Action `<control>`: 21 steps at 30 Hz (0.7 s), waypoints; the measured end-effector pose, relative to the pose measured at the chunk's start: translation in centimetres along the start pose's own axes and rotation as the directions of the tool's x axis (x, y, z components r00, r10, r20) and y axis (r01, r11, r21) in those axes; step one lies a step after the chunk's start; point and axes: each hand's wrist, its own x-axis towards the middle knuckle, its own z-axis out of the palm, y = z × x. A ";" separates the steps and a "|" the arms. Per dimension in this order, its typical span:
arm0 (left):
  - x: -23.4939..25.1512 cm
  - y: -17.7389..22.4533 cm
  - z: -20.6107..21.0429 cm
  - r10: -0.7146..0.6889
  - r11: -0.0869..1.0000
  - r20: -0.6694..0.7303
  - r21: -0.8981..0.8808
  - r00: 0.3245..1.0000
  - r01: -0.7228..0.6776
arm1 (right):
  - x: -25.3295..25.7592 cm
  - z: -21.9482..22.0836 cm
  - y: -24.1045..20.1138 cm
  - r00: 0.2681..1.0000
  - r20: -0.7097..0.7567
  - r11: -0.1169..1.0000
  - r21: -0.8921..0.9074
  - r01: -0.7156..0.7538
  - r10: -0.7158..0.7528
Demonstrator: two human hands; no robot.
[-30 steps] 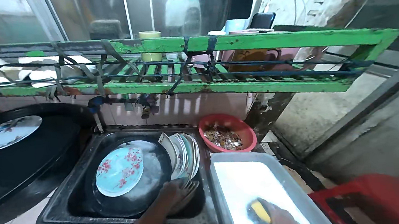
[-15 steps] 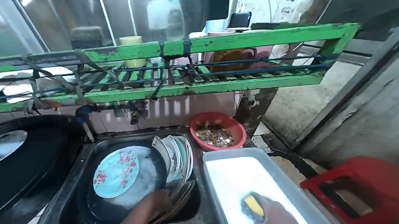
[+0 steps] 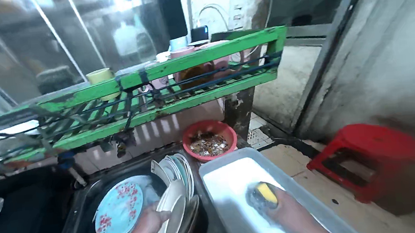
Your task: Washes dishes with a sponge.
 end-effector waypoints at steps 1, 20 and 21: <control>-1.6 1.4 -0.8 0.041 0.999 -0.025 -0.013 0.999 -0.042 | -0.4 -0.5 -0.3 1.000 -0.025 0.997 0.076 -0.009 0.011; -6.7 12.8 22.0 0.591 0.401 0.505 0.494 0.630 -0.772 | -11.5 -5.9 5.2 0.941 -0.161 0.950 0.053 0.309 -0.297; -6.3 12.4 23.5 0.615 0.457 0.452 0.464 0.646 -0.759 | -11.4 -5.9 5.1 0.946 -0.146 0.952 0.059 0.302 -0.291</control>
